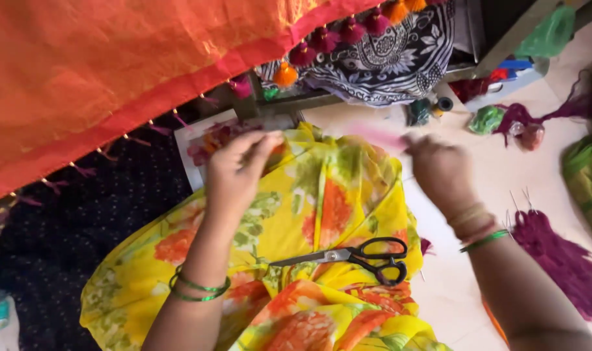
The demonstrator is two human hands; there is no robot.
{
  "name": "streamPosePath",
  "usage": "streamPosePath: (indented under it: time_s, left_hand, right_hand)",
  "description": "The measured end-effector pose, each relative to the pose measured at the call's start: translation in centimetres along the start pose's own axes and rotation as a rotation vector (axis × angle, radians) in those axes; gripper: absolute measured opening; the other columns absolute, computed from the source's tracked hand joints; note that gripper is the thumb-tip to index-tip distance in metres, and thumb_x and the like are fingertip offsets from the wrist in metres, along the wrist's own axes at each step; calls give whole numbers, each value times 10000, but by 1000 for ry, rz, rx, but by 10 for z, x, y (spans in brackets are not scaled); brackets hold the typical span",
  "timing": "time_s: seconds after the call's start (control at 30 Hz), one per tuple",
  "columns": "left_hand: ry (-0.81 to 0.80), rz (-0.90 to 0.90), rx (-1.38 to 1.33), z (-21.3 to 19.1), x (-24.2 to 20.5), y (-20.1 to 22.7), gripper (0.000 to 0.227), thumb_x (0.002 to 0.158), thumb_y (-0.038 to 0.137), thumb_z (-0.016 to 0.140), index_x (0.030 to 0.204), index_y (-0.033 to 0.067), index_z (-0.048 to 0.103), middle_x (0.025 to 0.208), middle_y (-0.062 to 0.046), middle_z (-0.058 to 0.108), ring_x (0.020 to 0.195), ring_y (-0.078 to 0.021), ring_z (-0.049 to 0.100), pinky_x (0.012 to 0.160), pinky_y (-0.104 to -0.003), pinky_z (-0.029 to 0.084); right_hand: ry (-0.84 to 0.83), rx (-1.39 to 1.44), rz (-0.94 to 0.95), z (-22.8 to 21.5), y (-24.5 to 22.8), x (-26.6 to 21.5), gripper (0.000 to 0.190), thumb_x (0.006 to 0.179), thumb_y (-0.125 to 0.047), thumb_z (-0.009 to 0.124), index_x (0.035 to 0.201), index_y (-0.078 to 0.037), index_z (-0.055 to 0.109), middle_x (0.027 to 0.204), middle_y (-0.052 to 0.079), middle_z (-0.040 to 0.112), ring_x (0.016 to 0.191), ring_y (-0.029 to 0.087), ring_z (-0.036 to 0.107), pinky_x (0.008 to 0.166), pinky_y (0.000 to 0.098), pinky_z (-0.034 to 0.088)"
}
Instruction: Attaching and finishing decorative tassels on a saree border using a comb and scissors.
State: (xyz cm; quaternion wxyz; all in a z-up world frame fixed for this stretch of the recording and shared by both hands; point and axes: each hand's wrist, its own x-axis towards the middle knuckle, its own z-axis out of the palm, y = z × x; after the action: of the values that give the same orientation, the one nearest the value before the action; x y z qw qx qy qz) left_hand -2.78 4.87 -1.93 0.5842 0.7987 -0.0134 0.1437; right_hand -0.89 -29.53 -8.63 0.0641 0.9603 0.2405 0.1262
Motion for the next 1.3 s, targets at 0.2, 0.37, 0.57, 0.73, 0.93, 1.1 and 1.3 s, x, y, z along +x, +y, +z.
streamPosePath:
  time_s: [0.2, 0.37, 0.57, 0.73, 0.93, 1.1, 1.3]
  left_hand:
    - [-121, 312, -11, 64, 42, 37, 195, 1029, 163, 679, 1136, 21, 761, 1088, -101, 791, 986, -142, 764, 877, -260, 569]
    - [-233, 460, -202, 147, 56, 66, 181, 972, 214, 726, 1079, 77, 774, 990, -68, 789, 849, -176, 772, 771, -281, 594]
    - [-123, 562, -254, 183, 36, 31, 162, 1010, 219, 716, 1090, 81, 743, 1123, -82, 748, 1037, -203, 720, 924, -311, 567]
    - [-285, 206, -158, 165, -40, -52, 147, 970, 184, 730, 1025, 58, 782, 904, -98, 725, 851, -203, 689, 762, -331, 540]
    - [-469, -282, -301, 122, -97, -106, 148, 961, 125, 706, 1037, 10, 758, 817, -75, 746, 691, -136, 681, 628, -284, 548]
    - [-407, -155, -370, 110, -105, -118, 124, 970, 83, 675, 1013, -19, 733, 871, -61, 769, 778, -119, 747, 715, -270, 601]
    - [-456, -197, -358, 105, -110, -117, 110, 962, 60, 689, 979, -40, 731, 818, -82, 745, 743, -129, 718, 699, -270, 584]
  right_hand:
    - [219, 229, -134, -8, -20, -12, 146, 883, -119, 602, 1023, -145, 636, 802, 37, 610, 685, 253, 641, 629, 425, 509]
    - [2, 554, 226, 42, 12, -31, 288, 908, -94, 616, 1167, -178, 713, 971, 125, 765, 800, 334, 712, 681, 434, 566]
    - [50, 509, 913, 43, 85, -83, 178, 1040, -221, 664, 1082, -52, 626, 766, 185, 728, 707, 331, 734, 705, 445, 564]
    - [261, 655, 830, 52, 42, -89, 106, 1031, -88, 580, 1110, -20, 563, 887, 165, 714, 731, 323, 730, 613, 441, 556]
    - [84, 516, 286, 41, -15, -74, 200, 945, -97, 574, 1144, -86, 583, 912, 142, 709, 729, 366, 702, 595, 459, 555]
    - [22, 519, 434, 51, -9, -65, 169, 992, -183, 624, 1136, -96, 615, 893, 154, 713, 705, 397, 674, 586, 472, 532]
    - [-16, 898, 872, 45, -27, -67, 145, 1032, -188, 539, 1109, -72, 578, 805, 151, 709, 652, 338, 725, 587, 433, 566]
